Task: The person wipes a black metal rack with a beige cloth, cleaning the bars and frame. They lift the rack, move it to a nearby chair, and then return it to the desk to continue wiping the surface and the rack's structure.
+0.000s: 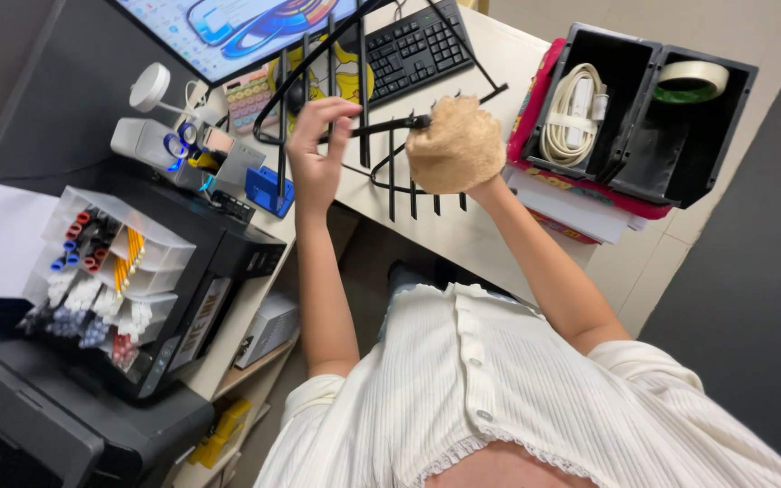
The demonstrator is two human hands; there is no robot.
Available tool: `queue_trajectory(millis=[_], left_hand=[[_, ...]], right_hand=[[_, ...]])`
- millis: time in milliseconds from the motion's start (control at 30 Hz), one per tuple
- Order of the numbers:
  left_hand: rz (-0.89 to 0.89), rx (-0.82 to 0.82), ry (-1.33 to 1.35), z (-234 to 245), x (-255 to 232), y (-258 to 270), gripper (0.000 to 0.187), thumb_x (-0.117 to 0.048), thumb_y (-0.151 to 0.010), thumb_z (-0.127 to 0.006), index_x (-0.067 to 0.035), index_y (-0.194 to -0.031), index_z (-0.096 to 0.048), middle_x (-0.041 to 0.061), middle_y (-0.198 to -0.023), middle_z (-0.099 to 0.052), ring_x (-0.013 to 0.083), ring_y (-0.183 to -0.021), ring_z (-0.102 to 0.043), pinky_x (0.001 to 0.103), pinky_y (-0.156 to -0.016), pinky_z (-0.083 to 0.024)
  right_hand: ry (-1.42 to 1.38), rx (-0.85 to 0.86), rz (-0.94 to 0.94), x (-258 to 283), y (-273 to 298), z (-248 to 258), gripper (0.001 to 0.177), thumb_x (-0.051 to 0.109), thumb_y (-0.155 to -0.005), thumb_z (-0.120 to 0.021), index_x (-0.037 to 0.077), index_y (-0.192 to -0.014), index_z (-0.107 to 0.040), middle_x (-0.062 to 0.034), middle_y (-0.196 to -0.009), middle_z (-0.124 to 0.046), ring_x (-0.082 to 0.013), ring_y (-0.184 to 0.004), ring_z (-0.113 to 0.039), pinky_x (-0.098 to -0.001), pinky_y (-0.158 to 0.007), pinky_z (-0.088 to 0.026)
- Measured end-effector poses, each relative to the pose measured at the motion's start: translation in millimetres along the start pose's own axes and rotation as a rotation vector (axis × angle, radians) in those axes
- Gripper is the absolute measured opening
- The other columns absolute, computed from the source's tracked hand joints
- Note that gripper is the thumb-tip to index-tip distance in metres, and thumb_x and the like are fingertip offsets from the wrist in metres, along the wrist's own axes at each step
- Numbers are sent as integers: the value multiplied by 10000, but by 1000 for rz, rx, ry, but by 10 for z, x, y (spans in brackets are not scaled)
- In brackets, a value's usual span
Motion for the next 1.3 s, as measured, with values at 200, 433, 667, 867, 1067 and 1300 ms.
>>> queue_trajectory(millis=[200,433,667,867,1067,1300], left_hand=[[195,-538,244,665,1125,666,171,-116,-1089,-550,-26,-1151,-681,43,-1165,-677,147,-1102,-618,312,-1023,-484],[534,-853,498,677,2883,1679,208,-164,-1070,-577,-29,-1225,-605,62,-1138,-638,153,-1027,-600,323,-909,-455],[520,-511,186,440,3107,1375,383,-195,-1060,-589,-84,-1390,-429,9,-1205,-538,102,-1094,-501,268,-938,-387],[477,-512,50,713,3072,1122,217,-240,-1106,-526,-53,-1113,-635,10,-944,-606,129,-818,-509,299,-765,-437],[367,-499,29,916,2444,833,208,-217,-1112,-544,-40,-1079,-647,6,-980,-639,101,-898,-532,275,-833,-446],[163,-284,-162,826,1378,276,197,-199,-1109,-575,-23,-1085,-659,60,-967,-638,159,-851,-571,302,-783,-458]], right_hand=[[-106,100,21,-146,-19,57,219,212,-1043,-598,94,-1213,-524,-62,-1109,-564,-170,-968,-573,-329,-824,-496],[-233,170,56,-346,31,241,193,273,-1059,-591,110,-1143,-530,-46,-1023,-549,-166,-886,-551,-321,-766,-473],[-344,203,92,-614,165,389,213,333,-1074,-583,126,-1072,-536,-30,-937,-534,-162,-804,-528,-312,-708,-451],[-367,122,129,-1087,189,873,237,352,-1083,-582,117,-1062,-556,-38,-930,-561,-170,-793,-549,-323,-714,-469],[-70,41,23,-958,408,1127,235,334,-1068,-587,114,-1150,-577,-51,-1049,-602,-185,-908,-583,-341,-803,-493],[400,95,-177,-802,689,1278,283,332,-1044,-588,140,-1252,-586,-45,-1182,-613,-192,-1047,-582,-347,-889,-482]])
Point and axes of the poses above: each hand's wrist, its own y-axis away from the middle knuckle, its own z-axis out of the back of the hand, x = y × z, the point moved 6 cm from there along -y, towards the middle knuckle
